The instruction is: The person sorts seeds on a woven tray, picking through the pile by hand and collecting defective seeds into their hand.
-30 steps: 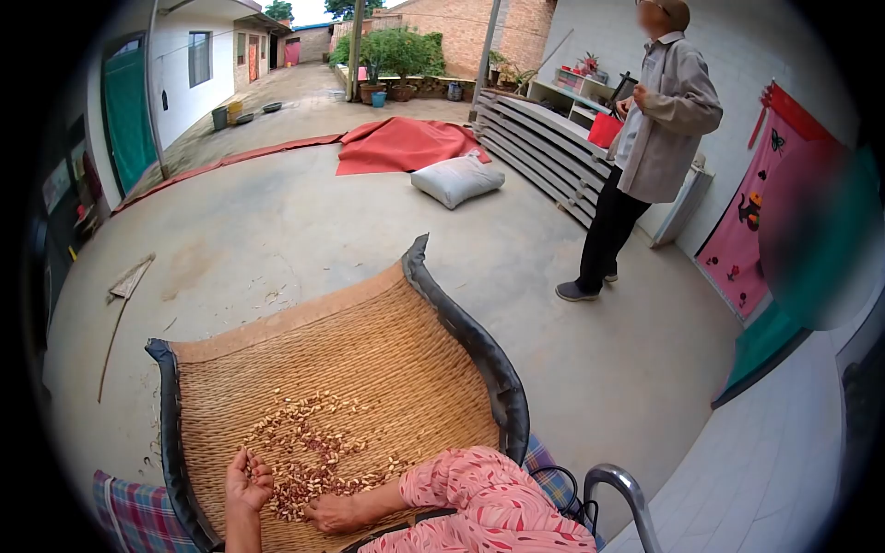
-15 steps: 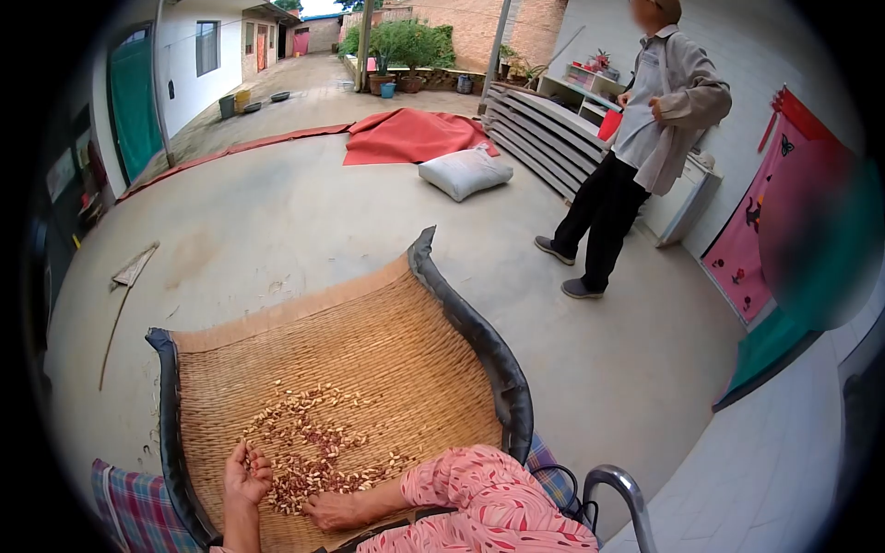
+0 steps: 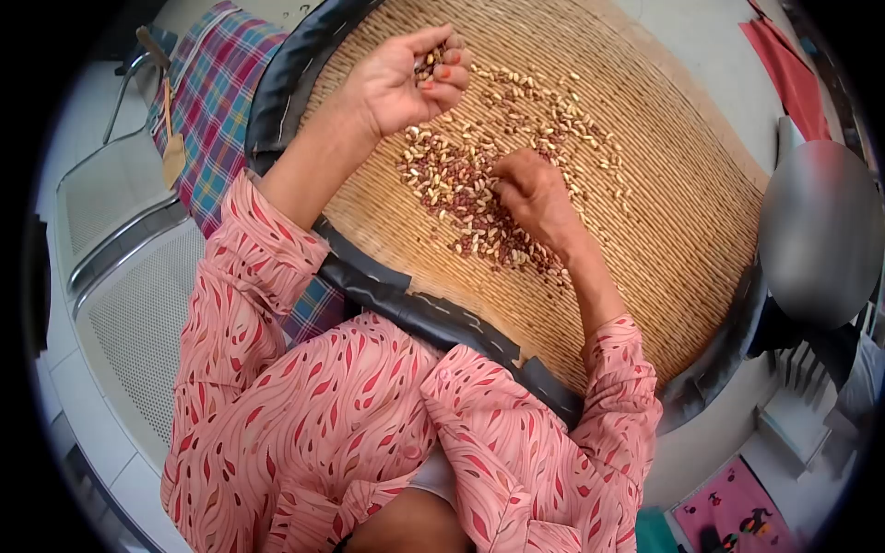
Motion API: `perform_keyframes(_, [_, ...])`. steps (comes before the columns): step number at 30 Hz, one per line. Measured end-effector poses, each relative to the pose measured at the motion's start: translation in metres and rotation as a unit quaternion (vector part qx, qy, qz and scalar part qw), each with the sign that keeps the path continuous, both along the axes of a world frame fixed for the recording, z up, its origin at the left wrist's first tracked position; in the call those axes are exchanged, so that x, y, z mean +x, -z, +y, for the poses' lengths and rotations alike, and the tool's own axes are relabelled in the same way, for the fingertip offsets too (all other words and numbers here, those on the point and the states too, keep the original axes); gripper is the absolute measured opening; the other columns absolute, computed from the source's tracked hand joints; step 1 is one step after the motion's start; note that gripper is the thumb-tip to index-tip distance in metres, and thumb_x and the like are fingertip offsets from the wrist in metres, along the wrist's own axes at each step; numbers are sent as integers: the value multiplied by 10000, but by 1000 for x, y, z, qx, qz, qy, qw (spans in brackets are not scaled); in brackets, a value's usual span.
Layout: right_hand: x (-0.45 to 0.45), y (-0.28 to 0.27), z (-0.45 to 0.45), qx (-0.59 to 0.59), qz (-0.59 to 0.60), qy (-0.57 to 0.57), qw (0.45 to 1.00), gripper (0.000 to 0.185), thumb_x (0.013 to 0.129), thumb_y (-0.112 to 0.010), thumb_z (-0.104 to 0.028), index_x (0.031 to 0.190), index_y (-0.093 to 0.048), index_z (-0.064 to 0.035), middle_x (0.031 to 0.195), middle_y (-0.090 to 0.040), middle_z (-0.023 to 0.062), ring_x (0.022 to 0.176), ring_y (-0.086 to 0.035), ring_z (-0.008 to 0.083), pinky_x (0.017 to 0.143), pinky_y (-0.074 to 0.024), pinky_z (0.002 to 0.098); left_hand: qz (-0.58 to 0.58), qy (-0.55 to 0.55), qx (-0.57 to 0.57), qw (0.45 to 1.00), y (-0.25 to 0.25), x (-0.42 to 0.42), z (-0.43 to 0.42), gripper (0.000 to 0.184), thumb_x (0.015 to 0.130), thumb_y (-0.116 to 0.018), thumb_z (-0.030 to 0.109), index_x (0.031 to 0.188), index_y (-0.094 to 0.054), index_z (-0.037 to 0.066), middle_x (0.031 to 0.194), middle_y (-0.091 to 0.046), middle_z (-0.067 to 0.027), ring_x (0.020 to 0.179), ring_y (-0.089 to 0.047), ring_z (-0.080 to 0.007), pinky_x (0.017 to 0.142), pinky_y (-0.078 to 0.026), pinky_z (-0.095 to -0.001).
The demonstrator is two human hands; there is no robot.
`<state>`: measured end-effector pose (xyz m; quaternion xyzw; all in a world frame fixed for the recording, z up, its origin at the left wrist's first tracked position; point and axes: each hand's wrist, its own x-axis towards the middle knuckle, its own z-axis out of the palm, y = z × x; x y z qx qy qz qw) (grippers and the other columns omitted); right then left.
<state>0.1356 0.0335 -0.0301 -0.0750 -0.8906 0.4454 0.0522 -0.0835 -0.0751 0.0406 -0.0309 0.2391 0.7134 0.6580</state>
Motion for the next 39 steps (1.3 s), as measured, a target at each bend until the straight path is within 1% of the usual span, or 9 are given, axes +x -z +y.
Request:
perform_keyframes(3, [5, 1, 17, 20, -9, 118, 993, 100, 884, -611, -26, 975, -652, -26, 938, -635, 88, 830, -613, 214, 744, -534, 349, -24, -2, 11, 1000, 21, -5, 11, 287, 1016, -465, 251, 787, -519, 87, 674, -532, -40, 517, -448, -122, 398, -327, -231])
perform_keyframes(6, [3, 6, 11, 97, -20, 133, 986, 142, 884, -626, -44, 1023, -648, -25, 944, -622, 96, 836, -614, 227, 757, -529, 344, -4, 0, -9, 1000, 14, 1, 13, 267, 1007, -496, 250, 799, -517, 83, 674, -526, -43, 515, -436, -123, 395, -314, -229])
perform_keyframes(10, [-6, 1, -30, 133, 7, 3, 991, 273, 842, -706, -157, 1091, -645, -63, 1039, -573, 103, 979, -582, 269, 820, -508, 376, -13, 9, -21, 1000, 10, 9, 14, 268, 1006, -498, 249, 797, -512, 82, 681, -528, -43, 522, -440, -125, 397, -312, -227])
perform_keyframes(13, [-2, -2, -42, 176, -8, -117, 977, 202, 815, -699, -127, 1003, -647, -73, 994, -567, 75, 968, -579, 280, 791, -517, 374, -5, 0, -32, 999, 10, 11, 13, 275, 1007, -493, 256, 797, -516, 80, 682, -526, -43, 525, -440, -130, 399, -314, -231])
perform_keyframes(16, [1, -4, -18, 185, -22, -74, 980, 126, 795, -682, -53, 911, -634, -66, 940, -612, 61, 889, -625, 242, 715, -543, 371, -14, 1, -31, 999, 14, 8, 13, 268, 1006, -492, 248, 801, -521, 77, 681, -526, -44, 528, -445, -138, 400, -317, -233])
perform_keyframes(25, [-3, -15, 6, 119, 7, 73, 990, 85, 863, -665, -35, 947, -673, -44, 900, -637, 68, 769, -649, 224, 672, -528, 327, 6, 2, -43, 999, 3, 12, 17, 237, 993, -509, 231, 801, -503, 92, 681, -530, -36, 534, -464, -133, 405, -335, -227])
perform_keyframes(29, [-33, 5, -44, 90, 95, 4, 991, 134, 841, -677, -49, 973, -662, -52, 924, -627, 78, 778, -647, 248, 650, -536, 361, -2, -8, -56, 998, 1, 12, 18, 240, 991, -509, 232, 795, -503, 94, 672, -527, -36, 534, -473, -132, 402, -336, -224])
perform_keyframes(35, [-33, 14, -67, 202, 32, -87, 975, 124, 835, -641, -73, 960, -638, -75, 922, -579, 78, 790, -636, 276, 627, -520, 383, -15, -13, -30, 999, 0, 10, 17, 250, 980, -519, 223, 775, -512, 80, 659, -535, -48, 528, -480, -135, 392, -329, -231])
perform_keyframes(39, [-5, 9, -51, 164, -24, -135, 977, 89, 858, -631, -97, 942, -631, -68, 897, -579, 76, 760, -631, 286, 614, -511, 391, -13, -7, -41, 999, -2, 13, 16, 250, 980, -516, 219, 772, -515, 79, 659, -536, -49, 525, -477, -139, 396, -331, -232])
